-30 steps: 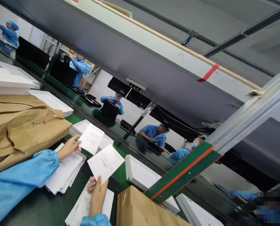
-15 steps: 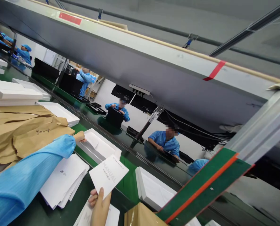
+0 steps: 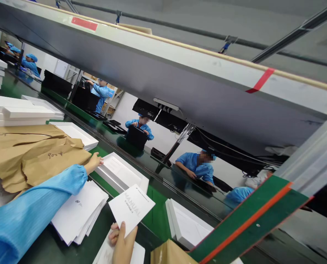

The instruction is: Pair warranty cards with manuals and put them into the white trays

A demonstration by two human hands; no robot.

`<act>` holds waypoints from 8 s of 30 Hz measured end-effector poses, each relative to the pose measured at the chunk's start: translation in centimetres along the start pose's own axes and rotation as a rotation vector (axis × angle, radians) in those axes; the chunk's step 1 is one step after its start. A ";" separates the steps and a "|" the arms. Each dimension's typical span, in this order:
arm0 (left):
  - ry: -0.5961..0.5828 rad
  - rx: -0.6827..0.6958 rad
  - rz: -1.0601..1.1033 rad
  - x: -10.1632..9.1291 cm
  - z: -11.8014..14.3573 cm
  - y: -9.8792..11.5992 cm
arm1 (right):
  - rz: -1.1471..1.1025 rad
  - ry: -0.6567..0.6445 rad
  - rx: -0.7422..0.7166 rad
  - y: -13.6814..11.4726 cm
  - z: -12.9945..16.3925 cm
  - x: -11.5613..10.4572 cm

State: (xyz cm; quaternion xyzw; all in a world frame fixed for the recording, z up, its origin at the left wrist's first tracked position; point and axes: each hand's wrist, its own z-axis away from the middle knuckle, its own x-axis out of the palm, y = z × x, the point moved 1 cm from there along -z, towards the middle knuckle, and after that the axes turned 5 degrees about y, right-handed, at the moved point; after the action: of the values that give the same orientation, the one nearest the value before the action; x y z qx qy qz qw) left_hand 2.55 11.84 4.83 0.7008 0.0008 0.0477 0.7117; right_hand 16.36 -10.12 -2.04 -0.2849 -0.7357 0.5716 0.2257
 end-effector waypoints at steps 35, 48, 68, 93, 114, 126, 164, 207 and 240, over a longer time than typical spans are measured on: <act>-0.136 0.753 -1.112 -4.7 10.2 -4.2 | 0.091 -0.092 0.186 -4.7 -5.6 1.0; -0.343 0.588 -1.344 -4.0 16.7 -2.3 | 0.340 -0.267 -0.160 -1.8 1.9 1.2; -0.470 0.573 -1.385 -4.3 13.9 -0.4 | 0.400 -0.273 -0.216 -1.6 2.2 1.0; -0.373 0.463 -0.500 -9.1 9.9 3.7 | 0.081 -0.242 0.019 -3.6 4.1 2.4; -0.682 -0.230 0.269 -3.2 11.8 -4.3 | 1.173 -0.278 -0.163 -7.0 6.7 -4.3; -0.646 -0.230 0.337 -3.3 11.8 -4.4 | 0.950 -0.130 -0.030 -7.4 8.4 -6.0; -0.802 0.178 0.411 -2.8 12.2 -5.0 | 0.811 -0.145 -0.729 -3.1 1.9 2.1; -0.759 0.220 -0.005 -2.6 13.1 -5.4 | -0.160 -0.174 0.211 -2.2 1.2 0.7; -0.416 0.104 0.093 -2.1 10.3 -4.9 | -0.102 -0.008 0.120 -1.5 0.9 0.2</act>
State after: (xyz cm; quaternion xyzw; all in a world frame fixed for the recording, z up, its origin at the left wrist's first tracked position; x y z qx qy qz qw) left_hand 1.51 1.32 -0.03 0.7307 -0.1759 -0.0652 0.6564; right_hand 15.41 -10.88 -0.78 -0.2305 -0.7145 0.6037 0.2683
